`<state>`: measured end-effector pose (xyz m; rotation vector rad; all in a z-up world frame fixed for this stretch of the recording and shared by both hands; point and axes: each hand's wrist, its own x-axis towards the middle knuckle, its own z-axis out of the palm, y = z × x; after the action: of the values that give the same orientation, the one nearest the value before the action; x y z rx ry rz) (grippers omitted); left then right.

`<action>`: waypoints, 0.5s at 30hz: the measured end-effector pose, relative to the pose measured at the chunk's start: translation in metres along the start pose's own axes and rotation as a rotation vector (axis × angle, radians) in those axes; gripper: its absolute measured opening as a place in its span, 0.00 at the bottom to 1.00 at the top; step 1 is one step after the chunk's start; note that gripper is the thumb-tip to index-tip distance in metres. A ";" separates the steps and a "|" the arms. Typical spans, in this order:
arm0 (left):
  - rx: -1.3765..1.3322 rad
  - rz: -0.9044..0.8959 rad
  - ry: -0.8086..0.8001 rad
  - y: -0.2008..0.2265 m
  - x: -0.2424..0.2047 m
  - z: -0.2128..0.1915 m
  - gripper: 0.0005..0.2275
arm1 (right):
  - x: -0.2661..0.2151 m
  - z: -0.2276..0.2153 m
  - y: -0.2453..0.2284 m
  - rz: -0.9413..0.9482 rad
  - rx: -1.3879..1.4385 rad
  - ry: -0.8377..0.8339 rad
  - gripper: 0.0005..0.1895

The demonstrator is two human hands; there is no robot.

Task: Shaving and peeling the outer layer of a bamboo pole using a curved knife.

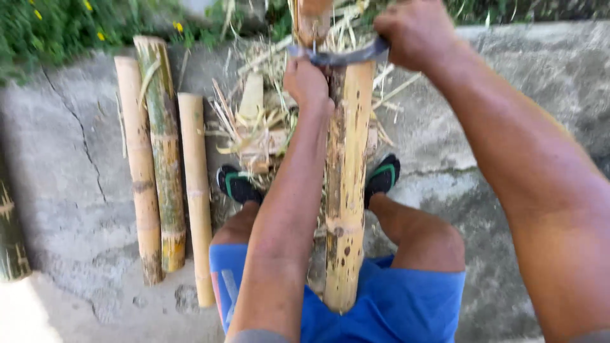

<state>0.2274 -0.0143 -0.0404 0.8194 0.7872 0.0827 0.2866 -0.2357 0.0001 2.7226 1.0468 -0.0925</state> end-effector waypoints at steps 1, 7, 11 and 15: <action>0.010 -0.024 0.047 -0.002 0.001 0.000 0.12 | 0.001 -0.013 -0.001 0.016 0.001 -0.003 0.07; 0.071 -0.143 -0.014 0.001 -0.047 -0.043 0.11 | -0.035 -0.077 -0.052 0.028 0.023 -0.080 0.02; 0.018 -0.198 0.037 -0.006 -0.040 -0.037 0.08 | -0.035 -0.075 -0.051 0.030 0.009 -0.058 0.02; 0.086 -0.106 -0.006 0.003 -0.019 -0.020 0.11 | -0.032 -0.068 -0.042 0.045 -0.028 -0.004 0.02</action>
<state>0.2010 -0.0061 -0.0354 0.8577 0.8319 -0.0481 0.2335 -0.2102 0.0633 2.7183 0.9785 -0.0753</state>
